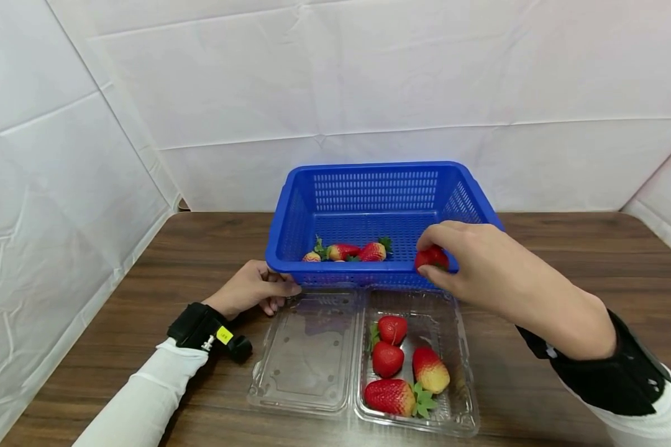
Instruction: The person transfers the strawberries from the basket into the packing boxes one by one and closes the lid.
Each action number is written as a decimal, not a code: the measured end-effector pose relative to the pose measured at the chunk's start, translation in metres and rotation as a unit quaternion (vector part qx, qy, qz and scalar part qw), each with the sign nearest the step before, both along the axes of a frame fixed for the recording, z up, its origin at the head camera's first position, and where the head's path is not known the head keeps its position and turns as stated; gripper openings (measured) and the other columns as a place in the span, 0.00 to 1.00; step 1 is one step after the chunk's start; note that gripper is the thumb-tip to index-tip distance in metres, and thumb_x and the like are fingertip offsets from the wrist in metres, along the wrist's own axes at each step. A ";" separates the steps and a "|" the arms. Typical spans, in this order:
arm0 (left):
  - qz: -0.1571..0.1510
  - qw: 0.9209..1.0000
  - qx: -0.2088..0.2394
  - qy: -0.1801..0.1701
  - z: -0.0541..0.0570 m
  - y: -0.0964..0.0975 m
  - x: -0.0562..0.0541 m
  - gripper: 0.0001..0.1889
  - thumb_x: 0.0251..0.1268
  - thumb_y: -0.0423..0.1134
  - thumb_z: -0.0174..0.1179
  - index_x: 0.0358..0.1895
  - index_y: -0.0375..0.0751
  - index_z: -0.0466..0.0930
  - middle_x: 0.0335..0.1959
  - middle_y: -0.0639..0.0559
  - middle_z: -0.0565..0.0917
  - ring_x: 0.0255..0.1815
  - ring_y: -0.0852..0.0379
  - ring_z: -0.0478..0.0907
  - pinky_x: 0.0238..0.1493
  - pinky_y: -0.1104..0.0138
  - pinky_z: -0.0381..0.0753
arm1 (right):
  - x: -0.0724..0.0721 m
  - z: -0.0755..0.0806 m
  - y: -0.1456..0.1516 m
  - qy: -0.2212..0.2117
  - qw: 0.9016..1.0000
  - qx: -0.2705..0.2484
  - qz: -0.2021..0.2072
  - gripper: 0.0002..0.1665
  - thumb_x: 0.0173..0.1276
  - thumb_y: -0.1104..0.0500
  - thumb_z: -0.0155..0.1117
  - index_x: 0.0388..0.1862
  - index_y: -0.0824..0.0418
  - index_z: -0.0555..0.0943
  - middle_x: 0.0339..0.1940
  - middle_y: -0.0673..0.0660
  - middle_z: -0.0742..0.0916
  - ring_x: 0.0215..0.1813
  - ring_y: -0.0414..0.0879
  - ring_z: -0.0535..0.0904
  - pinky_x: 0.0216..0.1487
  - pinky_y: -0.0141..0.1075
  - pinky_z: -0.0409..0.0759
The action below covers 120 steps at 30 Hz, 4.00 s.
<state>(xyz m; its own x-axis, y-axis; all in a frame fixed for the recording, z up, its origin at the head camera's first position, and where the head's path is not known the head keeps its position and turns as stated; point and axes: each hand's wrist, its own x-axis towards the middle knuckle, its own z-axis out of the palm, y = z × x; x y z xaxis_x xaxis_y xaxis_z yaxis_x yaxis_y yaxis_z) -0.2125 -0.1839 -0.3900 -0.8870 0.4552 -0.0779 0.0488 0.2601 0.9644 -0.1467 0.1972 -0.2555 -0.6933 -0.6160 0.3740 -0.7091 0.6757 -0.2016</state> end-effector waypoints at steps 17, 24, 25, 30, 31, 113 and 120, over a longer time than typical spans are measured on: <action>-0.005 1.000 -0.002 -0.001 0.000 0.002 -0.002 0.06 0.70 0.33 0.70 0.38 0.33 0.86 0.22 0.46 0.82 0.20 0.58 0.80 0.25 0.67 0.85 | 0.026 -0.018 0.006 0.000 0.999 -0.010 0.045 0.16 0.61 0.67 0.83 0.42 0.55 0.85 0.37 0.43 0.84 0.30 0.33 0.79 0.30 0.30 0.81; 0.003 1.000 -0.007 0.002 0.000 0.001 0.000 0.07 0.69 0.34 0.71 0.38 0.32 0.86 0.21 0.45 0.82 0.19 0.58 0.79 0.24 0.66 0.85 | 0.022 -0.022 0.003 -0.043 0.997 0.029 0.056 0.16 0.62 0.65 0.83 0.42 0.54 0.84 0.37 0.43 0.84 0.30 0.34 0.78 0.29 0.30 0.80; 0.004 1.000 -0.008 0.003 0.000 0.000 0.000 0.07 0.69 0.34 0.71 0.38 0.32 0.86 0.21 0.45 0.81 0.19 0.58 0.79 0.24 0.66 0.85 | 0.022 -0.023 0.003 -0.049 0.997 0.037 0.057 0.16 0.62 0.65 0.83 0.42 0.54 0.83 0.37 0.43 0.83 0.30 0.34 0.78 0.29 0.30 0.80; 0.006 1.000 -0.010 0.004 -0.001 0.000 0.000 0.07 0.68 0.34 0.71 0.38 0.31 0.86 0.21 0.46 0.81 0.19 0.59 0.79 0.23 0.66 0.85 | 0.022 -0.027 0.002 -0.071 0.994 0.060 0.059 0.17 0.62 0.65 0.82 0.41 0.52 0.82 0.36 0.42 0.82 0.31 0.34 0.77 0.30 0.30 0.79; 0.006 1.000 -0.010 0.004 -0.001 0.000 0.000 0.07 0.68 0.34 0.71 0.38 0.31 0.86 0.21 0.46 0.81 0.19 0.59 0.79 0.23 0.66 0.85 | 0.022 -0.027 0.002 -0.075 0.993 0.063 0.061 0.17 0.62 0.65 0.82 0.41 0.52 0.82 0.36 0.41 0.81 0.31 0.33 0.76 0.30 0.30 0.79; 0.004 1.000 -0.009 0.003 -0.001 0.000 0.000 0.07 0.69 0.34 0.71 0.36 0.33 0.86 0.21 0.45 0.81 0.19 0.59 0.80 0.24 0.66 0.85 | 0.011 -0.065 -0.019 -0.135 0.973 0.169 0.075 0.14 0.61 0.64 0.81 0.34 0.55 0.81 0.28 0.44 0.78 0.30 0.39 0.74 0.32 0.37 0.78; 0.004 1.000 -0.010 0.004 -0.001 0.000 0.000 0.07 0.69 0.34 0.71 0.37 0.32 0.86 0.22 0.45 0.82 0.19 0.59 0.80 0.24 0.66 0.86 | 0.011 -0.066 -0.020 -0.141 0.972 0.171 0.072 0.15 0.61 0.64 0.81 0.34 0.54 0.80 0.28 0.45 0.78 0.31 0.39 0.73 0.32 0.36 0.77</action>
